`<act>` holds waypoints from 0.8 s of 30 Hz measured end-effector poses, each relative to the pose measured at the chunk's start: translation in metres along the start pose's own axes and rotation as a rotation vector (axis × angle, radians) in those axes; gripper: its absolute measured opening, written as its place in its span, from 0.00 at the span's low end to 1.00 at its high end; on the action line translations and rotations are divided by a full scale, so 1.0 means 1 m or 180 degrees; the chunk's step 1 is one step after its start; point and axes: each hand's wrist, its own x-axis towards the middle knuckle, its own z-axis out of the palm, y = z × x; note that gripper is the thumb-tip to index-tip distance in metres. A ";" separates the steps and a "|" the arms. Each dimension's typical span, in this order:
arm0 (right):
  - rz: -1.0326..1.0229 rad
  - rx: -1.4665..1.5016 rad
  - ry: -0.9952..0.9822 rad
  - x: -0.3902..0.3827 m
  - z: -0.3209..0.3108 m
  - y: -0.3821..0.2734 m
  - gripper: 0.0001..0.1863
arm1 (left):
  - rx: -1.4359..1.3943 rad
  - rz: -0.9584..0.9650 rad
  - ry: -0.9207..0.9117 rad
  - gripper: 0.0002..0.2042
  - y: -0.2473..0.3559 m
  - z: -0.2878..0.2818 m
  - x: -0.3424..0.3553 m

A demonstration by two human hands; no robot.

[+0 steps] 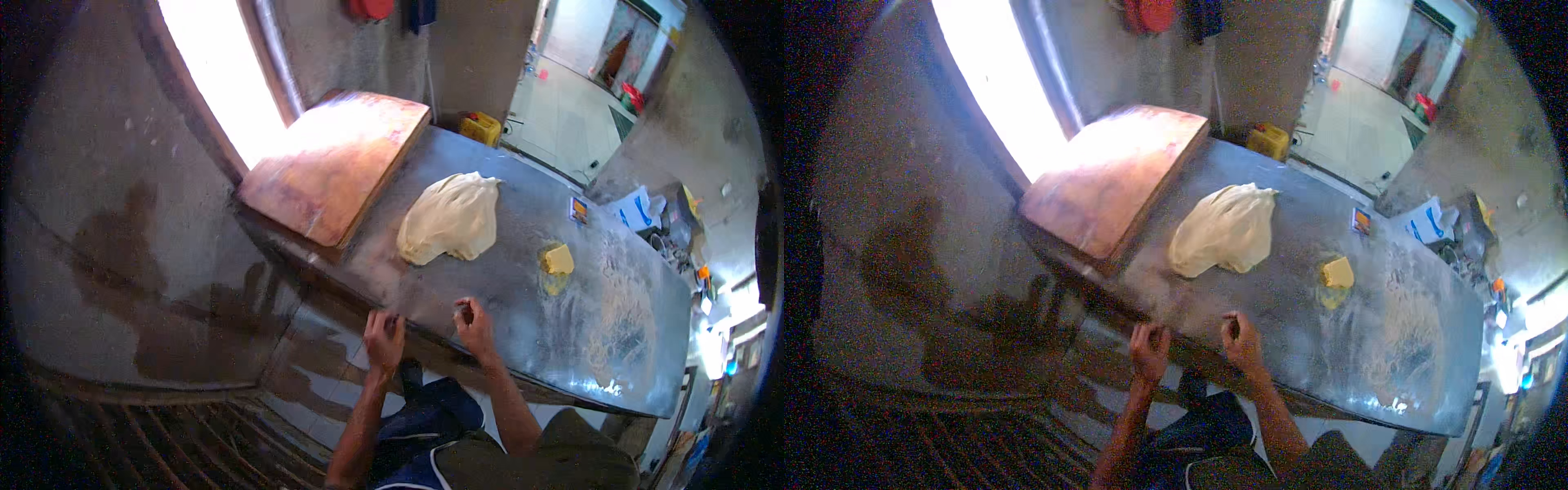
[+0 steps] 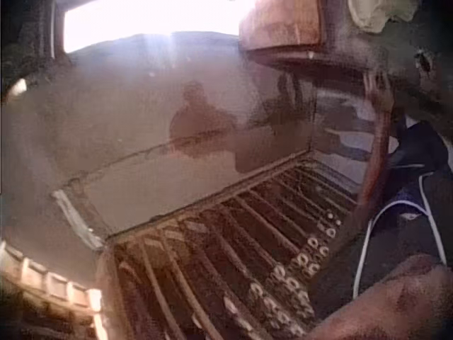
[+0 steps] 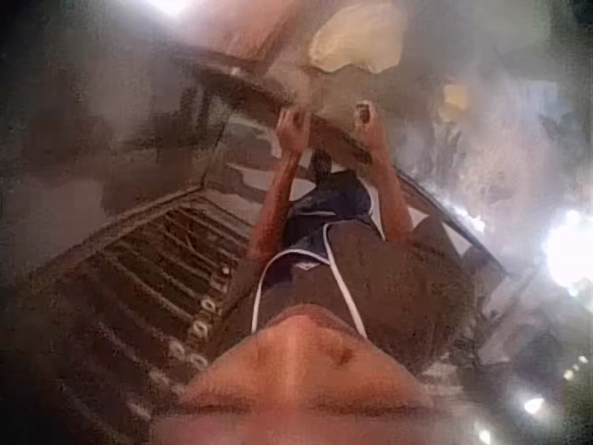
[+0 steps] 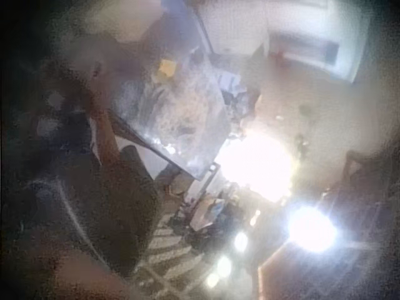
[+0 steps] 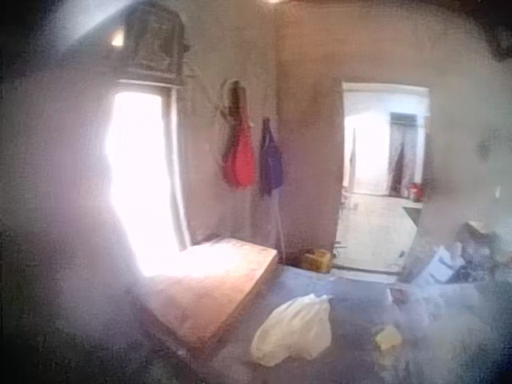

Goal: The person tears small pieces from a large dough mass on a metal table, rolls them into balls, and places them on a wooden board. The person then moves the board to a multi-tiered wooden rack and returns to continue shaping more dough balls.

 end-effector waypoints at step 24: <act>0.0449 -0.0984 -0.0277 0.043 0.086 -0.049 0.17 | -0.3012 -0.4143 -0.2793 0.15 -0.001 0.046 0.150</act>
